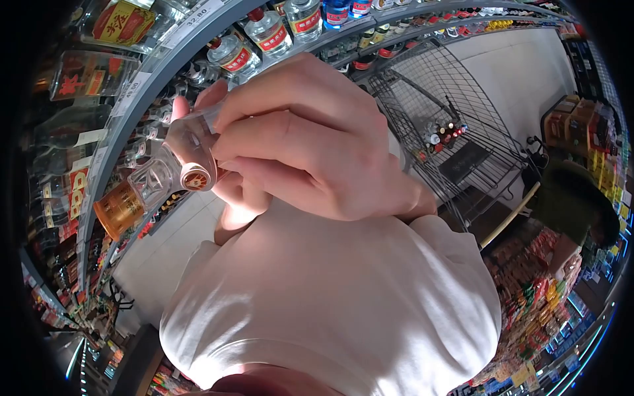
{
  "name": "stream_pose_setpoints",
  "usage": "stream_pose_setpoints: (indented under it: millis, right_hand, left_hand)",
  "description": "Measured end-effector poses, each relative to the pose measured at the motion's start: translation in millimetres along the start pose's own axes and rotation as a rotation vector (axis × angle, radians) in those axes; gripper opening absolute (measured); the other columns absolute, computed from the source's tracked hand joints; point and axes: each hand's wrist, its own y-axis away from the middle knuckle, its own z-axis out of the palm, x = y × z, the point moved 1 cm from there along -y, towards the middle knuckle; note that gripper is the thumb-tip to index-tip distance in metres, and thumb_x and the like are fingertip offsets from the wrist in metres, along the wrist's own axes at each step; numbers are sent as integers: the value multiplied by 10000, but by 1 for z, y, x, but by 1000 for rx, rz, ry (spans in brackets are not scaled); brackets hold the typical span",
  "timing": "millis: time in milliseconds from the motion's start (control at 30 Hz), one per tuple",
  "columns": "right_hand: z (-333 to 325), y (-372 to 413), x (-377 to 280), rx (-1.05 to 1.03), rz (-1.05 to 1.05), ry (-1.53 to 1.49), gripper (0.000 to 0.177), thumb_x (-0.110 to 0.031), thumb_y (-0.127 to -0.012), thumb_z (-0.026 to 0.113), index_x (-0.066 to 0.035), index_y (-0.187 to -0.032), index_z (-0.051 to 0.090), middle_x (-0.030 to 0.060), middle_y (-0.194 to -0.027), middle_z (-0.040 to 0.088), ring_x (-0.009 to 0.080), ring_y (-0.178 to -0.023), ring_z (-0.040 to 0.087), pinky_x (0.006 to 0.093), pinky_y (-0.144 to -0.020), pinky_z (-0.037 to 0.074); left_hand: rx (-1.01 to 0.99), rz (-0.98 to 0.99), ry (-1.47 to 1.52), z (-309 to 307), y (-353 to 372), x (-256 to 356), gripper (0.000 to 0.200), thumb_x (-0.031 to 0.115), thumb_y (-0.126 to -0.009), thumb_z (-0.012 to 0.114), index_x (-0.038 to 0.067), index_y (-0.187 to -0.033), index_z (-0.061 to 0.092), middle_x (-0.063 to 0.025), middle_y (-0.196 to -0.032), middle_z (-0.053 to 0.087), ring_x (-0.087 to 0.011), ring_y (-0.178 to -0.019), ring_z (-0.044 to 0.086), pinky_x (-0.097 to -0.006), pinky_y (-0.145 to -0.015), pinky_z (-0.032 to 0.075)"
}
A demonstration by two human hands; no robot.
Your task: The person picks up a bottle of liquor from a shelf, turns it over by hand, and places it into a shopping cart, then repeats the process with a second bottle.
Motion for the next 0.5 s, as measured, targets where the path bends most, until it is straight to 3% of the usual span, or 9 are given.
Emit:
stream_pose_setpoints:
  millis: [100,333,500]
  right_hand:
    - [-2,-1,4,-15,-31,-16,292,61,-643,762,-19,-916,694,132,-990,664,252,-847,624,333,-708,505]
    - [-6,-3,-2,-95,131,-72,272,79,-674,750,-21,-916,672,133,-982,654,243,-854,635,335,-732,516]
    - [-11,-2,-1,-152,142,-53,262,77,-689,751,-18,-922,675,134,-998,650,237,-866,647,329,-748,529]
  left_hand:
    - [-11,-1,-9,-1,3,-1,1047,71,-856,770,183,-1600,42,-251,-1438,419,-338,-1259,537,-463,-1006,489]
    - [-51,32,-21,0,4,0,1051,7,-840,763,162,-1598,52,-249,-1432,424,-320,-1252,533,-454,-1028,459]
    - [63,-51,151,5,12,-6,1024,28,-842,747,138,-1596,63,-247,-1445,408,-307,-1256,515,-456,-1027,458]
